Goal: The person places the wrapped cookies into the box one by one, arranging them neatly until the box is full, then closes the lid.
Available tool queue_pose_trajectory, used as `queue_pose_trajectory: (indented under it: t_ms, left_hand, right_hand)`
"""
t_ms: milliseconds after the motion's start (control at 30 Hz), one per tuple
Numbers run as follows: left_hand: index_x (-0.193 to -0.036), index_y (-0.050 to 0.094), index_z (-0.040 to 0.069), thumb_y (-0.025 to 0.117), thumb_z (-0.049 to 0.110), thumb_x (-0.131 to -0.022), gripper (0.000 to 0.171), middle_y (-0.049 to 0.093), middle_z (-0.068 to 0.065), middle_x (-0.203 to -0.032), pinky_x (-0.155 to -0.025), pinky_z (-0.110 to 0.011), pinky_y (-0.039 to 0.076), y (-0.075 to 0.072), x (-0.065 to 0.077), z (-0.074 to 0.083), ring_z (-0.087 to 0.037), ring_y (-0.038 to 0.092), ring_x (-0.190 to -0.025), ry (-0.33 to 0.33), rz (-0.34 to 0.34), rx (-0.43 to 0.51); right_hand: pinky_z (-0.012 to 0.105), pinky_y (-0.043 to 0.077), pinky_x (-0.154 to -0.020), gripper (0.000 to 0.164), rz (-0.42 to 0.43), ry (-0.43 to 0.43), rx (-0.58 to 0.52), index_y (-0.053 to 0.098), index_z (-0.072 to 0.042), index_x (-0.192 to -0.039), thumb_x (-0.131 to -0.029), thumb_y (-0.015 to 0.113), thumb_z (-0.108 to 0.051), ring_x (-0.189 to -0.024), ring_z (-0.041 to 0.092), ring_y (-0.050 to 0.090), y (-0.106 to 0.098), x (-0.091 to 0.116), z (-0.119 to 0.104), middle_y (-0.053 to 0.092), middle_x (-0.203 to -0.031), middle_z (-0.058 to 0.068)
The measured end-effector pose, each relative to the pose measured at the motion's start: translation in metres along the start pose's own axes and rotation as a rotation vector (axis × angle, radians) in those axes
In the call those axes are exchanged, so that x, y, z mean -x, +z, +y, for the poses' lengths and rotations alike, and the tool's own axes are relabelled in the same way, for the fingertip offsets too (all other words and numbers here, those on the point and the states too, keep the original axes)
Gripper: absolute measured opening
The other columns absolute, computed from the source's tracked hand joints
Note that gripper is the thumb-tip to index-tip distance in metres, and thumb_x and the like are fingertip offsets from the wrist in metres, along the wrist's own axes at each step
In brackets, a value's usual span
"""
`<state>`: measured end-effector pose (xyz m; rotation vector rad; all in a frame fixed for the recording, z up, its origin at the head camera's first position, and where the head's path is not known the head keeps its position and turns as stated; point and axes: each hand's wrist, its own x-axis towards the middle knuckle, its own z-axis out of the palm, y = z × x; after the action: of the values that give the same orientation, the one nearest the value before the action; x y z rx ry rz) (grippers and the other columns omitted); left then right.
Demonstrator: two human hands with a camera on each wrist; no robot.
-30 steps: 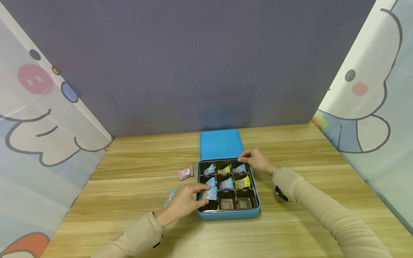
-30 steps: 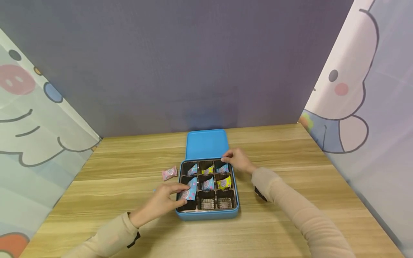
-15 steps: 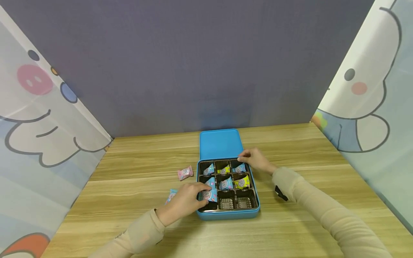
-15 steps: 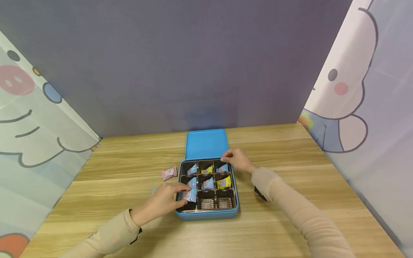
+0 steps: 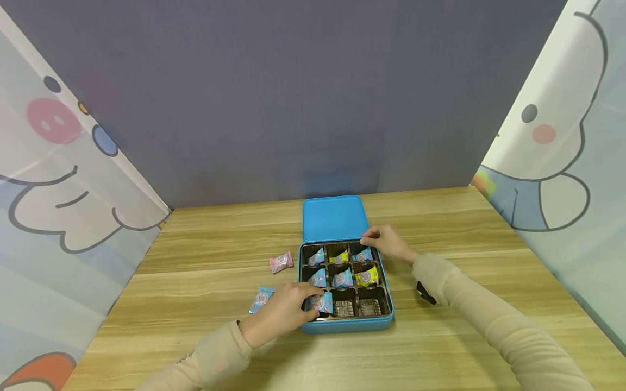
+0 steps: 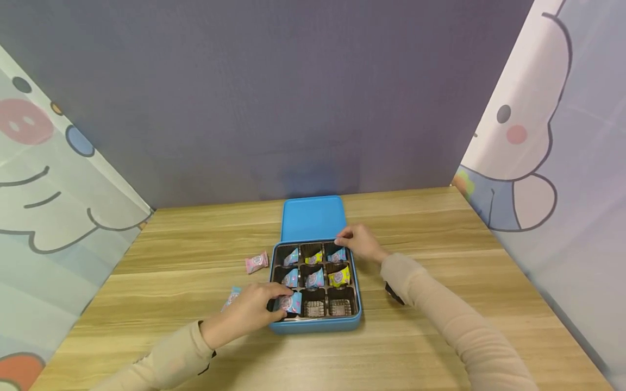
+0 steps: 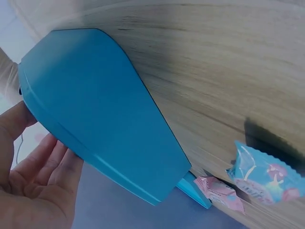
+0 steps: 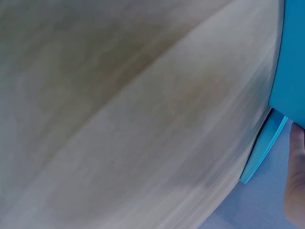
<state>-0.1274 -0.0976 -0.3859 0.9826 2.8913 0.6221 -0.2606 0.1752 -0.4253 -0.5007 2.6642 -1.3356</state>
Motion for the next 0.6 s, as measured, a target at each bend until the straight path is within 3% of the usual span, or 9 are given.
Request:
queue_pose_trajectory:
  t_ms: [233, 600]
  left_hand:
    - [-0.109, 0.066, 0.007, 0.071, 0.017, -0.077, 0.034, 0.066, -0.008, -0.109, -0.083, -0.031, 0.053, 0.0004, 0.0006, -0.0012, -0.023, 0.063, -0.101, -0.005, -0.006, -0.002]
    - [-0.108, 0.067, 0.006, 0.068, 0.012, -0.078, 0.031, 0.067, -0.009, -0.104, -0.063, -0.019, 0.051, -0.0011, -0.0003, -0.002, -0.02, 0.064, -0.09, 0.017, -0.004, -0.008]
  right_hand:
    - [0.037, 0.051, -0.081, 0.019, -0.002, 0.007, -0.006, 0.068, -0.006, -0.101, -0.088, 0.062, -0.018, -0.096, 0.027, 0.059, 0.0008, -0.0007, 0.0009, 0.065, -0.101, 0.012]
    - [0.037, 0.051, -0.081, 0.019, -0.006, 0.017, -0.003, 0.068, -0.006, -0.102, -0.088, 0.062, -0.018, -0.096, 0.026, 0.059, 0.0004, -0.0015, 0.0015, 0.065, -0.101, 0.011]
